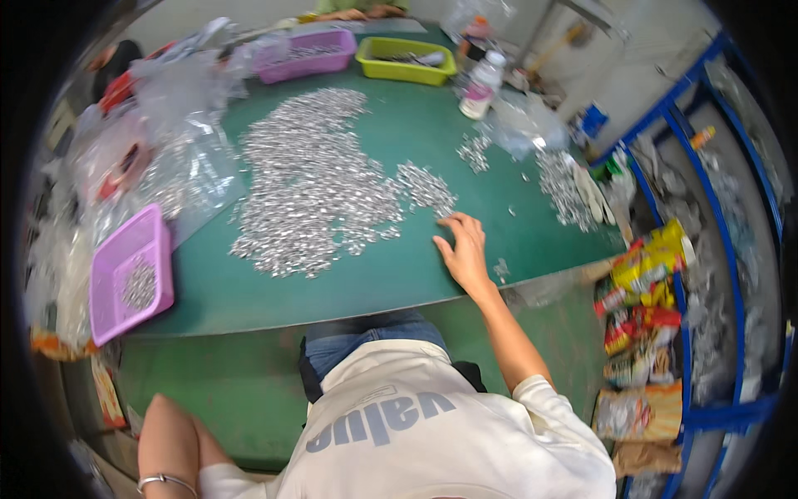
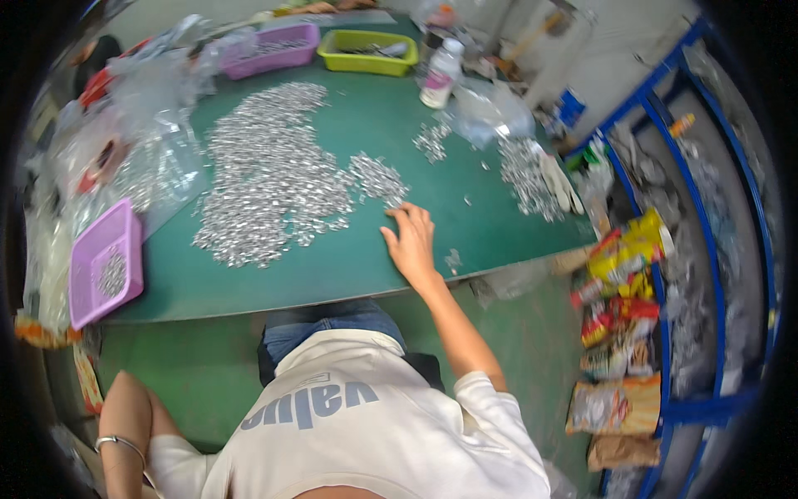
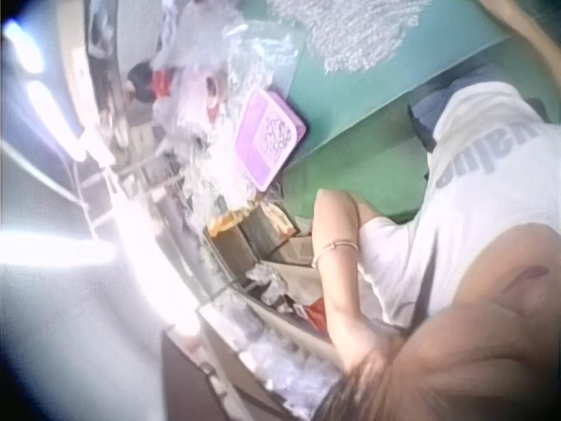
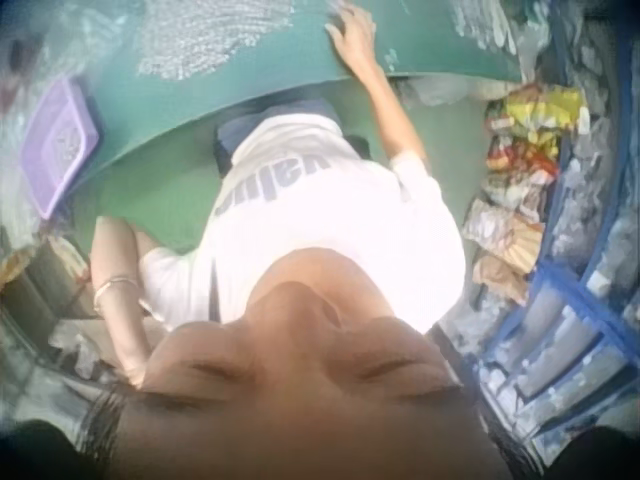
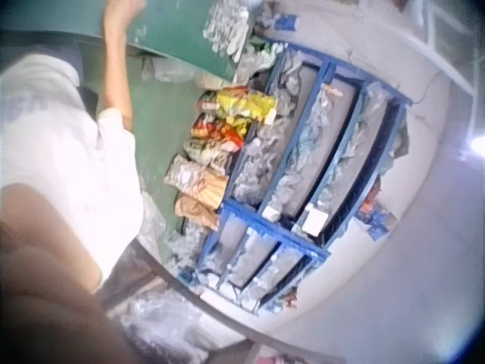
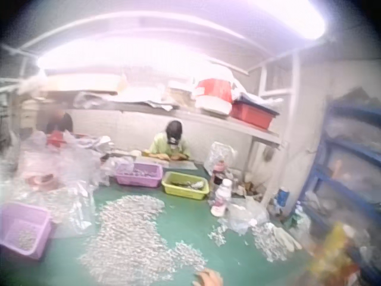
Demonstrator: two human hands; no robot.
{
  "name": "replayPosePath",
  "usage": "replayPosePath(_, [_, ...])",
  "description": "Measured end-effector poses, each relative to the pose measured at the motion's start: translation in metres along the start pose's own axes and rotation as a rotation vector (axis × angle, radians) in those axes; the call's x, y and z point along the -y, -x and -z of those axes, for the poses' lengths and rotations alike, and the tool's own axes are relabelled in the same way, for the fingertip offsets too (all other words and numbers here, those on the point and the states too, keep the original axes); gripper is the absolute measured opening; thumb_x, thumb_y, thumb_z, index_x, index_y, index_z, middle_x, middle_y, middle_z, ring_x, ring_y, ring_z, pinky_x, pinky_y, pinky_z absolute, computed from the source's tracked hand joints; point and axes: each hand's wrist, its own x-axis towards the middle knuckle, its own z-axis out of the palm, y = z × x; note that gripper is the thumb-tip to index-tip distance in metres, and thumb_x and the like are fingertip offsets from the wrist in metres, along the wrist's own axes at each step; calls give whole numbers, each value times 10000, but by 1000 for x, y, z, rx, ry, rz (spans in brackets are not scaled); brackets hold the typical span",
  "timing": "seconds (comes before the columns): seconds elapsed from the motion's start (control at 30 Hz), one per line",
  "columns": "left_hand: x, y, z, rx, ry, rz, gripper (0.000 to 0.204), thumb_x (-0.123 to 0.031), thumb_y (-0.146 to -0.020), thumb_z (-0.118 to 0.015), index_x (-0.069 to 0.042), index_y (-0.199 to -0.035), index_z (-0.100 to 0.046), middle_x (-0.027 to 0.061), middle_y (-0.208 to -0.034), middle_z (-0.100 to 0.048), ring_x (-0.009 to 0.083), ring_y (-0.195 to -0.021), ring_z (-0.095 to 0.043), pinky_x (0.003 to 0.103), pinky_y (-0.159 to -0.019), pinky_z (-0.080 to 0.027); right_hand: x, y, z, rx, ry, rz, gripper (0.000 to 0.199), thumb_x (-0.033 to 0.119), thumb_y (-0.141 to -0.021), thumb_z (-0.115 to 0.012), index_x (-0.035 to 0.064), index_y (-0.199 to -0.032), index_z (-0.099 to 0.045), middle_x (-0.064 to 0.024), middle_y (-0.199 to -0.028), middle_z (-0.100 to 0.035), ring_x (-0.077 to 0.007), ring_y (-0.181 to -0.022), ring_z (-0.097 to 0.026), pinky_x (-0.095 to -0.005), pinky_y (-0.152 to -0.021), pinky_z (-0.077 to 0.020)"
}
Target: The person picks through a pile of small metallic components on a workbench, selecting individual items and placing them into a small pink plastic basket.
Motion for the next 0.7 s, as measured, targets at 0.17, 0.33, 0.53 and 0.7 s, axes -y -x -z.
replayPosePath(0.17, [-40, 6, 4, 22, 195, -285, 250, -133, -650, -510, 32, -837, -531, 48, -609, -425, 129, -468, -395, 265, -398, -260, -30, -7, -24, -49, 61, -78, 554, 276, -713, -656, 16, -1156, -447, -216, -1169, -438, -361, -1109, -386, -481, -891, -299])
replayPosePath(0.33, [-60, 24, 3, 51, 511, -622, 265, -101, -704, -532, 61, -913, -552, 68, -627, -440, 142, -480, -416, 278, -395, -278, -11, -30, -57, 121, 70, -192, 671, 397, -748, -603, 43, -1265, -363, -227, -1314, -299, -367, -1231, -253, -515, -980, -172])
replayPosePath(0.53, [64, 23, -72, -1367, 845, 311, 81, -25, -740, -561, 15, -758, -629, 117, -618, -591, 189, -505, -543, 273, -456, -412, 25, -27, -35, 338, -73, 95, 583, 405, -746, -607, 21, -1164, -476, -169, -1314, -305, -376, -1233, -227, -509, -959, -204])
replayPosePath(0.7, [182, 27, -95, -826, 622, 1112, 173, -63, -835, -519, -2, -956, -626, 37, -667, -581, 73, -509, -466, 214, -461, -368, 41, -22, -22, 492, -159, 296, 571, 277, -731, -646, 34, -1197, -421, -150, -1289, -324, -403, -1237, -201, -517, -961, -241])
